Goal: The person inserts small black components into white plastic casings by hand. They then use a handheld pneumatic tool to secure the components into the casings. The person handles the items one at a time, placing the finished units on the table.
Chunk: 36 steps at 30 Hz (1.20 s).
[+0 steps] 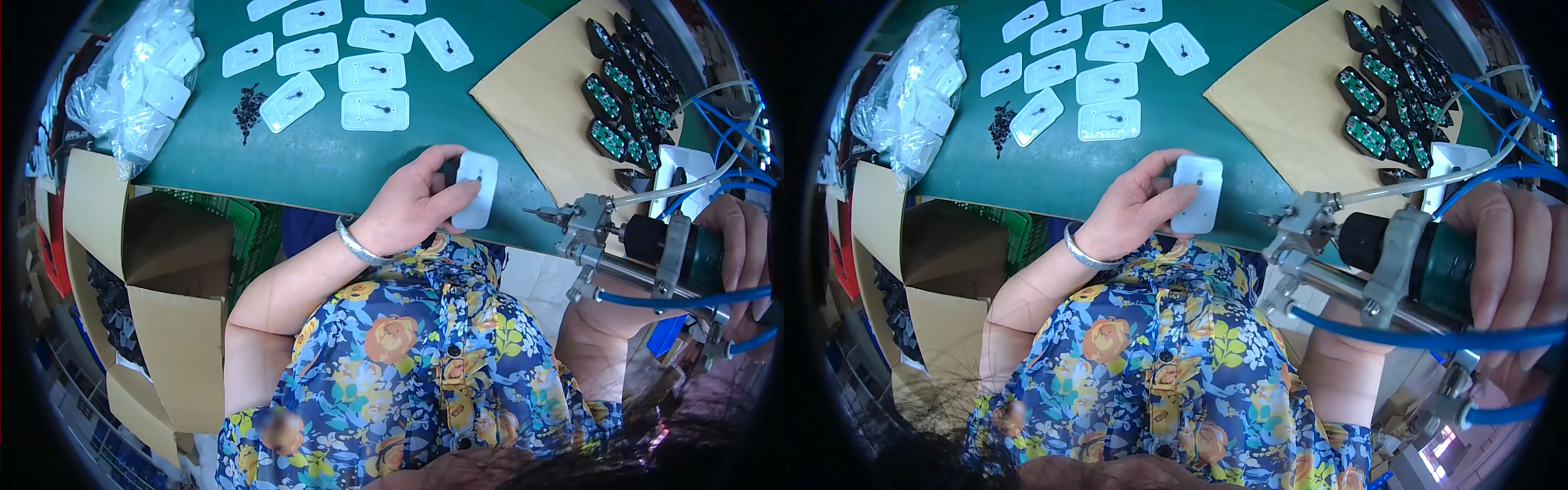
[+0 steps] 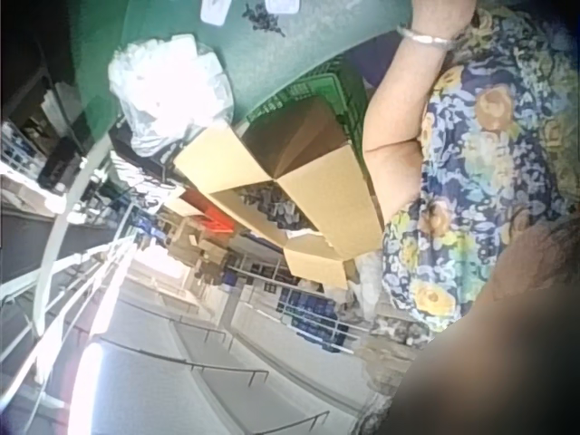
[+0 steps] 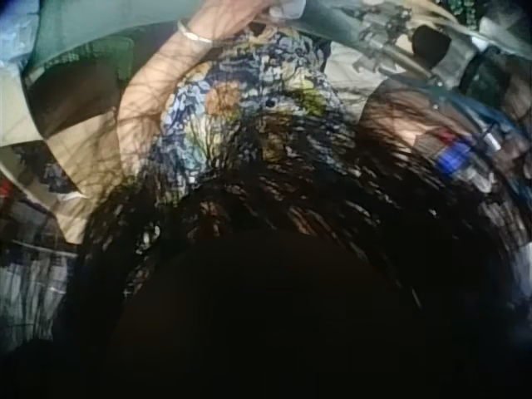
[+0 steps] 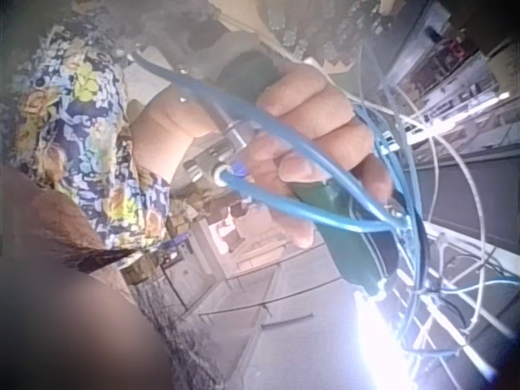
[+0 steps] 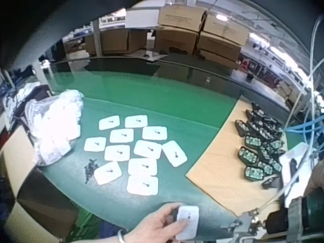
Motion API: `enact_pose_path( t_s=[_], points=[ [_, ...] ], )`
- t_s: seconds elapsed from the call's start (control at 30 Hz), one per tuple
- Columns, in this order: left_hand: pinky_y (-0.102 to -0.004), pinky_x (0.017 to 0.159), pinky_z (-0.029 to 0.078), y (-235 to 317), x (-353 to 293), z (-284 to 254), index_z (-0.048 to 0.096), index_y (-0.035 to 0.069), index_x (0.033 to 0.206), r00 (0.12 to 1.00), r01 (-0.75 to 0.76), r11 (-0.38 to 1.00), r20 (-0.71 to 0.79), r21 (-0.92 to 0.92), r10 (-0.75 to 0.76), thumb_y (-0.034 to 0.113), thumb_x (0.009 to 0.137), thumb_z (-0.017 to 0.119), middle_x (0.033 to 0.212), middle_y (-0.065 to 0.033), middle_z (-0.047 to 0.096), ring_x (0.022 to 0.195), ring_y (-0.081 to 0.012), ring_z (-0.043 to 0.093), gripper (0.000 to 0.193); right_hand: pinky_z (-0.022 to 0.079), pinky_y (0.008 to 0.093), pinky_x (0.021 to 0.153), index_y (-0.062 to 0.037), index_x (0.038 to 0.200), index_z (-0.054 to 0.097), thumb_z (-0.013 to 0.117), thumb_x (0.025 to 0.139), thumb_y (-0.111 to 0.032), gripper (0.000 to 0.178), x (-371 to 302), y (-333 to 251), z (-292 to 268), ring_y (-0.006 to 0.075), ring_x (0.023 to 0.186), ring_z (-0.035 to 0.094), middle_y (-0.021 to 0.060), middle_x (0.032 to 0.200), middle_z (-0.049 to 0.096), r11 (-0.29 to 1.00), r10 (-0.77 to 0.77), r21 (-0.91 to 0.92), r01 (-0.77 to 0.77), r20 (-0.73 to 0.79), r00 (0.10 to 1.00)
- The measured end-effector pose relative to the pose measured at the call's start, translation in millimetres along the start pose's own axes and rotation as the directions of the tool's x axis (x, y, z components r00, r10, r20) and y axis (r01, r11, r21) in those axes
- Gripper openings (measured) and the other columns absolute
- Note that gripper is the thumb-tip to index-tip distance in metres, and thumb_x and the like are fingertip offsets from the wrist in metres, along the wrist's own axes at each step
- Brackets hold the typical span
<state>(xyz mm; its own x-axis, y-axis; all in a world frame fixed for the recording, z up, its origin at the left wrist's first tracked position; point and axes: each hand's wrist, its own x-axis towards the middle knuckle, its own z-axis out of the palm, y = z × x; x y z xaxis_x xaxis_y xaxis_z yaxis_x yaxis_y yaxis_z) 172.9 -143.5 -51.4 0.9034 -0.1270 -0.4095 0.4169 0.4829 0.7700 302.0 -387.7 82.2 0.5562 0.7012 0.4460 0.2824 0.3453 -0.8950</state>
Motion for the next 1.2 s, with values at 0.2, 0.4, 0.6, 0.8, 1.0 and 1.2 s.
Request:
enact_pose_path(
  t_s=[0.2, 0.4, 0.6, 0.8, 1.0, 1.2],
  points=[
    [-0.0266, 0.062, 0.053, -16.9, -2.5, -7.8, 0.036, 0.004, 0.128, 0.997, -0.029, 0.999, -0.065, -0.015, 0.028, 0.015, 0.092, 0.052, 0.094, -0.0092, 0.061, 0.077, -0.0145, 0.062, 0.041, 0.045, 0.0307, 0.092, -0.0038, 0.111, 0.048, 0.059, 0.087, -0.031, 0.038, -6.8, 22.9, 13.4, 0.0178, 0.093, 0.055, 0.0097, 0.099, 0.054, 0.997, -0.058, 0.054, 0.062, -0.066, 0.996],
    [-0.029, 0.067, 0.055, -11.4, 0.7, -9.7, 0.036, 0.005, 0.129, 0.996, -0.058, 0.998, -0.07, 0.0, 0.058, 0.015, 0.092, 0.052, 0.099, -0.0084, 0.06, 0.085, -0.0154, 0.062, 0.042, 0.045, 0.0309, 0.092, -0.0035, 0.112, 0.048, 0.059, 0.087, -0.031, 0.039, 6.1, 1.8, -9.1, 0.0181, 0.094, 0.055, 0.0101, 0.1, 0.054, 0.989, -0.105, 0.094, 0.115, -0.115, 0.988],
    [-0.025, 0.059, 0.053, -7.9, 6.0, -7.1, 0.038, 0.001, 0.126, 0.986, -0.119, 0.992, -0.121, -0.045, 0.113, 0.017, 0.09, 0.055, 0.084, -0.0061, 0.058, 0.073, -0.0108, 0.06, 0.043, 0.045, 0.0311, 0.092, -0.0033, 0.112, 0.047, 0.058, 0.087, -0.031, 0.039, 33.1, -21.8, -37.8, 0.0185, 0.094, 0.055, 0.0105, 0.1, 0.054, 0.977, -0.111, 0.175, 0.121, -0.069, 0.991],
    [-0.0266, 0.061, 0.055, -11.6, 14.5, 8.9, 0.035, -0.002, 0.128, 0.991, -0.07, 0.995, -0.122, -0.075, 0.061, 0.018, 0.089, 0.056, 0.088, -0.0071, 0.059, 0.078, -0.0125, 0.061, 0.048, 0.045, 0.0314, 0.092, -0.0031, 0.113, 0.047, 0.058, 0.087, -0.031, 0.04, 20.2, 4.9, -23.8, 0.0188, 0.095, 0.055, 0.0108, 0.101, 0.054, 0.978, -0.047, 0.207, 0.034, 0.059, 0.997],
    [-0.0284, 0.065, 0.057, -10.5, 28.0, 19.6, 0.035, -0.002, 0.127, 0.999, -0.029, 0.994, -0.019, -0.108, 0.027, 0.017, 0.089, 0.057, 0.092, -0.0087, 0.059, 0.081, -0.0142, 0.062, 0.048, 0.044, 0.0316, 0.092, -0.0028, 0.114, 0.046, 0.058, 0.087, -0.031, 0.041, 2.5, 5.4, -4.8, 0.0191, 0.095, 0.054, 0.0112, 0.102, 0.054, 0.995, 0.016, 0.095, -0.021, 0.055, 0.998],
    [-0.0323, 0.074, 0.056, -2.0, 22.7, 22.0, 0.037, 0.005, 0.129, 0.999, 0.047, 0.988, 0.03, -0.149, -0.043, 0.019, 0.092, 0.052, 0.108, -0.0085, 0.056, 0.092, -0.0186, 0.061, 0.042, 0.044, 0.0318, 0.092, -0.0026, 0.115, 0.046, 0.058, 0.087, -0.031, 0.042, 2.9, 11.4, 0.2, 0.0195, 0.096, 0.054, 0.0115, 0.103, 0.054, 0.996, 0.03, 0.077, -0.035, 0.075, 0.997]
  ],
)
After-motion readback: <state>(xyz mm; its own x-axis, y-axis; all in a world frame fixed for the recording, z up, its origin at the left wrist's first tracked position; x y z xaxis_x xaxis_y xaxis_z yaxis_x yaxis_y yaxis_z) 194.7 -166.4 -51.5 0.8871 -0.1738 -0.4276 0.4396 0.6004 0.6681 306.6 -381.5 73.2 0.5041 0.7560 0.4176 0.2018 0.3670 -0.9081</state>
